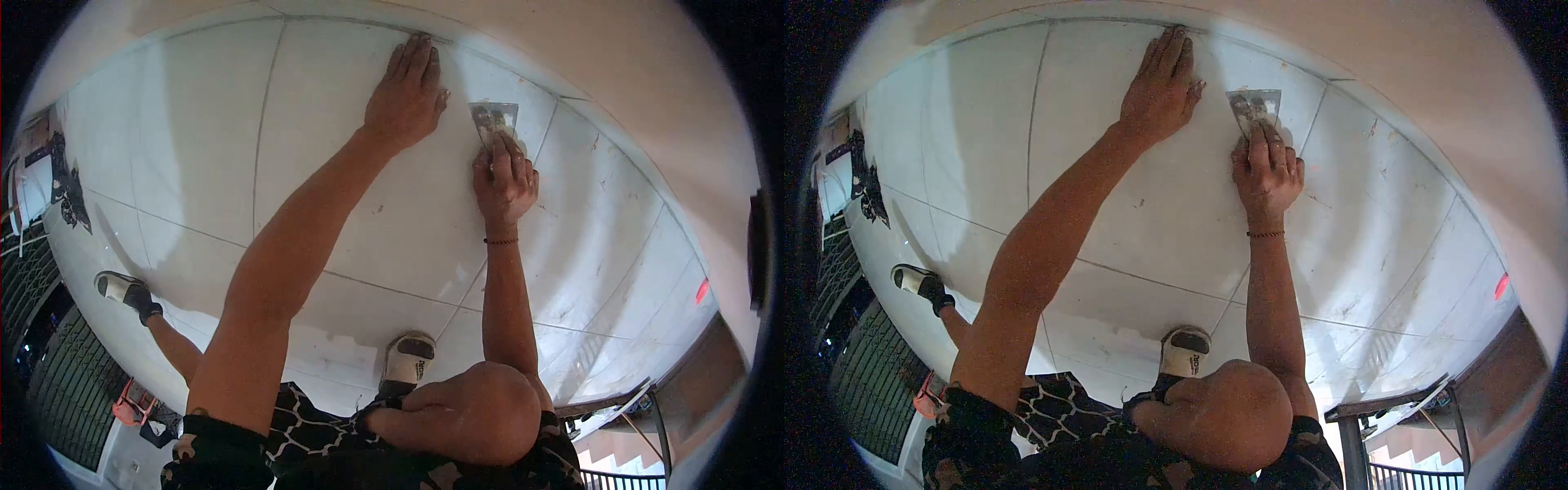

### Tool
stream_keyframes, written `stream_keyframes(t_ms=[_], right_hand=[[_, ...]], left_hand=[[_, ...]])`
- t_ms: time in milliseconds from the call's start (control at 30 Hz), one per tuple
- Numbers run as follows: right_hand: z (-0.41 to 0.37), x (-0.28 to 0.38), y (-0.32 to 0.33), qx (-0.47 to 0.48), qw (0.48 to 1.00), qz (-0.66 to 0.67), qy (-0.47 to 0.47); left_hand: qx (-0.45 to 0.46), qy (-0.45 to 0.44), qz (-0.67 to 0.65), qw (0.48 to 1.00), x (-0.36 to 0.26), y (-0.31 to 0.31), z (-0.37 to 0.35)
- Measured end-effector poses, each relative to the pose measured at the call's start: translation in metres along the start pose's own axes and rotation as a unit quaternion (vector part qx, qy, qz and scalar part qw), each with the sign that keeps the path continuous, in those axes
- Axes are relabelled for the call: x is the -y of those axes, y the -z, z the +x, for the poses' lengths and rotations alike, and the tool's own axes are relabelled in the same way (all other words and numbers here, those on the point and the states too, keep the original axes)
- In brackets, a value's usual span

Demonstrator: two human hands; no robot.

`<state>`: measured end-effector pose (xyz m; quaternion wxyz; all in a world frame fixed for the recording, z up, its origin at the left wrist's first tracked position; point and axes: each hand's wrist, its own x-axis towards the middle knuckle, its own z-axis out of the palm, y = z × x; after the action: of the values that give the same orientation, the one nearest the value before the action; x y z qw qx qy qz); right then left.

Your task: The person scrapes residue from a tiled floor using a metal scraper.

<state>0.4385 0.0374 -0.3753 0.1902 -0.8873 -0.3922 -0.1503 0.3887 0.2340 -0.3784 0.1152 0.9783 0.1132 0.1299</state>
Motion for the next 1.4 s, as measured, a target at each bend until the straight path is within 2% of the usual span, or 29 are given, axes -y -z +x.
stream_keyframes(t_ms=[67,133,167,267,300,333,400,433,500,533,600,633,700,733,800,833,900,933,1000,1033,1067,1133,1167,1267,1300,1333,1367,1400], right_hand=[[-0.001,0.002,-0.002,-0.009,1.0,0.004,0.004],[-0.001,0.001,-0.004,-0.001,1.0,0.001,-0.006],[-0.002,0.0,-0.007,-0.001,1.0,-0.004,-0.004],[-0.012,-0.009,-0.006,-0.037,0.999,-0.007,-0.035],[-0.009,-0.008,-0.006,-0.037,0.998,0.0,-0.049],[-0.007,-0.006,-0.005,-0.036,0.997,0.01,-0.062],[-0.008,-0.005,-0.004,-0.037,0.997,0.004,-0.064],[-0.005,-0.006,-0.004,-0.039,0.997,-0.002,-0.061],[-0.002,-0.005,-0.003,-0.042,0.996,0.009,-0.073],[-0.002,-0.004,-0.003,-0.037,0.995,0.025,-0.084],[-0.002,-0.004,-0.002,-0.035,0.995,0.024,-0.091],[-0.002,-0.003,-0.003,-0.034,0.995,0.022,-0.096],[-0.001,-0.002,-0.003,-0.02,0.994,0.027,-0.108],[-0.002,-0.002,-0.002,-0.005,0.992,0.028,-0.119],[-0.001,-0.001,0.001,-0.005,0.992,0.026,-0.123],[0.001,0.001,0.0,-0.012,0.992,0.025,-0.125],[0.0,0.002,-0.003,-0.029,0.992,0.035,-0.117],[0.001,0.0,-0.003,-0.049,0.992,0.04,-0.108],[-0.002,-0.004,-0.005,-0.062,0.989,0.056,-0.121],[-0.004,-0.005,-0.006,-0.069,0.985,0.076,-0.135],[-0.007,-0.006,-0.006,-0.069,0.985,0.076,-0.135],[-0.007,-0.005,0.0,-0.071,0.957,0.141,-0.242],[-0.006,-0.007,0.002,-0.074,0.958,0.138,-0.241],[-0.006,-0.01,0.005,-0.081,0.959,0.137,-0.236],[-0.006,-0.01,0.005,-0.085,0.961,0.136,-0.227],[-0.006,-0.009,0.005,-0.089,0.962,0.135,-0.219],[-0.005,-0.008,0.006,-0.065,0.957,0.135,-0.247],[-0.004,-0.007,0.007,-0.065,0.957,0.134,-0.25]], left_hand=[[-0.009,-0.001,-0.01,1.0,-0.001,0.0,-0.001],[0.043,-0.15,-0.084,0.984,-0.022,-0.007,0.007],[0.009,-0.131,-0.07,0.989,-0.044,-0.012,0.013],[0.024,-0.151,-0.096,0.984,-0.048,-0.014,0.025],[0.005,-0.137,-0.168,0.976,-0.043,-0.015,0.025],[0.005,-0.14,-0.167,0.976,-0.042,-0.016,0.022],[-0.052,-0.017,-0.278,0.959,-0.047,-0.015,0.015],[-0.053,-0.024,-0.278,0.959,-0.044,-0.013,0.01],[-0.177,0.119,-0.31,0.927,-0.031,-0.006,-0.004],[-0.174,0.116,-0.31,0.928,-0.024,0.0,-0.011],[-0.243,0.22,-0.316,0.89,-0.014,0.01,-0.023],[-0.24,0.219,-0.314,0.892,-0.012,0.011,-0.022],[-0.113,0.178,-0.169,0.963,-0.008,0.01,-0.017],[-0.11,0.178,-0.17,0.963,-0.009,0.005,-0.014],[-0.053,0.094,-0.043,0.993,-0.022,-0.01,-0.004],[-0.052,0.094,-0.042,0.993,-0.029,-0.011,0.003],[-0.035,0.014,-0.144,0.989,-0.044,-0.012,0.013],[-0.038,0.014,-0.145,0.989,-0.052,-0.017,0.014],[-0.003,-0.004,-0.231,0.973,-0.066,-0.023,0.019],[-0.025,-0.04,-0.219,0.974,-0.072,-0.026,0.022],[-0.025,-0.04,-0.219,0.975,-0.076,-0.028,0.023],[-0.002,-0.037,-0.398,0.917,-0.086,-0.024,0.027],[-0.004,-0.041,-0.4,0.916,-0.089,-0.022,0.027],[0.073,0.049,-0.424,0.901,-0.092,-0.005,0.025],[0.076,0.044,-0.427,0.9,-0.088,-0.007,0.021],[-0.036,0.108,-0.33,0.937,-0.081,-0.011,0.014],[-0.149,0.17,-0.222,0.948,-0.078,-0.017,0.009],[-0.146,0.169,-0.223,0.949,-0.079,-0.021,0.008]])
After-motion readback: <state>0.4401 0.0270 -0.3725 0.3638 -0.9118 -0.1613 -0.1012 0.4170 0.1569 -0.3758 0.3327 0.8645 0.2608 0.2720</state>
